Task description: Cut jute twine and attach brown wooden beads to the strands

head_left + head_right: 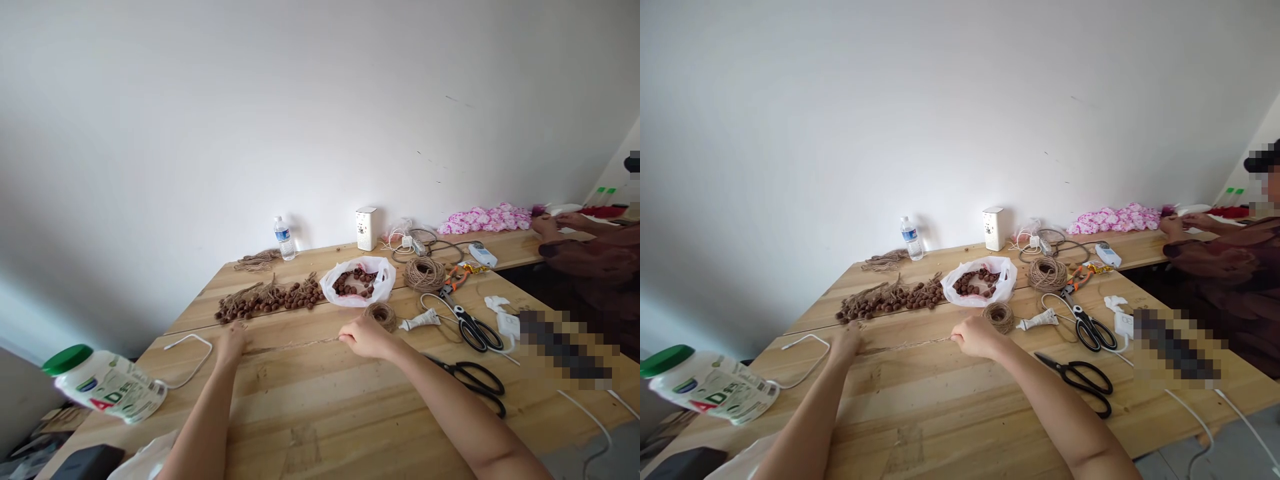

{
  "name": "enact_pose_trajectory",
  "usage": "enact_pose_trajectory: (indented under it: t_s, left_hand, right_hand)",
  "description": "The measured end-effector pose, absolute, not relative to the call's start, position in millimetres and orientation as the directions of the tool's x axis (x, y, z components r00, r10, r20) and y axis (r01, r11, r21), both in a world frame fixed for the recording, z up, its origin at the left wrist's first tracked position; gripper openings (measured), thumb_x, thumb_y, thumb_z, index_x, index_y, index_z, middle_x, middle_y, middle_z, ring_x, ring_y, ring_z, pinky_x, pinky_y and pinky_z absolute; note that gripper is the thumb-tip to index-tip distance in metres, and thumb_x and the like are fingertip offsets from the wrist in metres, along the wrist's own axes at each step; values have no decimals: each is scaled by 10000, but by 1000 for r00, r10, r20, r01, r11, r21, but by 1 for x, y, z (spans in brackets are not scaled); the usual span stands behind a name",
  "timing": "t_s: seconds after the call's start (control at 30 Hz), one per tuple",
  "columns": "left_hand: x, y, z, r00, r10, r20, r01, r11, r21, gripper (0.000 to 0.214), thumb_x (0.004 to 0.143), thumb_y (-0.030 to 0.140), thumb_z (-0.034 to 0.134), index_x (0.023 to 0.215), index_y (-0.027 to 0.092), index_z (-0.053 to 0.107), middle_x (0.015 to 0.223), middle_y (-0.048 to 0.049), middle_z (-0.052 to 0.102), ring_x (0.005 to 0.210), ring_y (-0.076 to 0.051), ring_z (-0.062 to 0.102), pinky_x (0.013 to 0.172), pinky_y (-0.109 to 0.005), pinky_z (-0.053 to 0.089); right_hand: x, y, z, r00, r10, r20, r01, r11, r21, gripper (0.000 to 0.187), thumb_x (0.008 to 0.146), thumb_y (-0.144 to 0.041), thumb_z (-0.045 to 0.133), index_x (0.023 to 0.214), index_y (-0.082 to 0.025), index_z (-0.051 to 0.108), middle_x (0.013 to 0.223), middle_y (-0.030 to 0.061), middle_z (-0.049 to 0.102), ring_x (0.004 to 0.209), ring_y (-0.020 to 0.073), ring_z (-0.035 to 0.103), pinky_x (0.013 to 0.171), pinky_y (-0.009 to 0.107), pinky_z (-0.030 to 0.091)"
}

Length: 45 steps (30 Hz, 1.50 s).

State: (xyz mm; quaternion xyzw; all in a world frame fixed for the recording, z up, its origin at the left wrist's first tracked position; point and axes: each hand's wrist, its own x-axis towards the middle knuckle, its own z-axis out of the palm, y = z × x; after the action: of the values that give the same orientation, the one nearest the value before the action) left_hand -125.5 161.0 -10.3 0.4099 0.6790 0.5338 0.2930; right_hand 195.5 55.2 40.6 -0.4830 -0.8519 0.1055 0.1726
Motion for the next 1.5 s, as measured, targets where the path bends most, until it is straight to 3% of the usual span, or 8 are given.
enact_pose_trajectory:
  t_s: [0.1, 0.17, 0.23, 0.3, 0.43, 0.8, 1.27, 1.5]
  left_hand:
    - [-95, 152, 1, -514, 843, 160, 473, 123, 872, 396, 637, 309, 667, 957, 92, 582, 1211, -288, 492, 1270, -500, 253, 896, -610, 303]
    - [-67, 138, 8, -417, 871, 259, 571, 29, 821, 495, 698, 329, 634, 1141, 126, 549, 1427, -215, 343, 1356, -415, 152, 1025, -566, 211]
    - [-37, 119, 11, -93, 924, 372, 632, -233, 739, 508, 770, 356, 578, 1223, 134, 521, 1444, -173, 357, 1348, -346, 239, 1071, -485, 225]
    - [-11, 97, 11, 302, 896, 326, 472, -438, 765, 526, 810, 361, 539, 1282, 137, 478, 1373, -159, 460, 1272, -305, 386, 1030, -440, 329]
    - [19, 65, 9, 636, 753, 168, 191, -365, 911, 427, 823, 261, 515, 1230, 133, 528, 1056, -109, 654, 961, -233, 590, 854, -368, 462]
    - [19, 64, 16, 514, 853, 92, 341, -302, 890, 235, 779, 320, 525, 774, 148, 685, 676, -33, 611, 671, -174, 534, 626, -271, 400]
    - [20, 63, 19, 544, 816, -196, 161, 128, 979, 368, 670, 465, 635, 769, 110, 649, 460, 90, 310, 437, -66, 204, 455, -258, 98]
    - [18, 59, 27, 608, 762, -221, 69, 227, 972, 313, 731, 399, 529, 745, 109, 645, 528, 66, 351, 430, -50, 178, 443, -249, 80]
  right_hand:
    - [194, 52, 42, -486, 855, 182, 787, 519, -335, 211, 851, -175, 516, 750, -173, 701, 782, 62, 719, 721, 175, 617, 627, 238, 342]
    - [191, 50, 44, -496, 852, 167, 794, 522, -311, 212, 861, -188, 510, 777, -172, 704, 802, 64, 719, 742, 176, 623, 639, 238, 352]
    - [188, 48, 44, -506, 851, 142, 807, 525, -270, 219, 872, -207, 502, 804, -165, 706, 817, 75, 718, 757, 183, 631, 645, 244, 362]
    - [186, 47, 44, -512, 850, 121, 817, 526, -237, 219, 875, -216, 499, 853, -156, 708, 854, 95, 720, 774, 195, 644, 653, 252, 374]
    - [185, 46, 44, -538, 835, 111, 801, 548, -240, 200, 836, -169, 523, 903, -163, 711, 894, 105, 727, 791, 206, 660, 640, 252, 381]
    - [211, 51, 59, -496, 842, 210, 781, 539, -316, 186, 846, -200, 555, 795, -161, 730, 800, 61, 729, 739, 170, 632, 661, 236, 387]
    - [255, 35, 66, -427, 888, 170, 801, 458, -385, 232, 857, -157, 482, 730, -163, 676, 734, 36, 667, 704, 151, 575, 652, 238, 394]
    - [303, -31, 16, -135, 906, 401, 961, 218, -171, 247, 853, -138, 463, 1009, -162, 653, 1029, 120, 609, 973, 243, 553, 861, 373, 440]
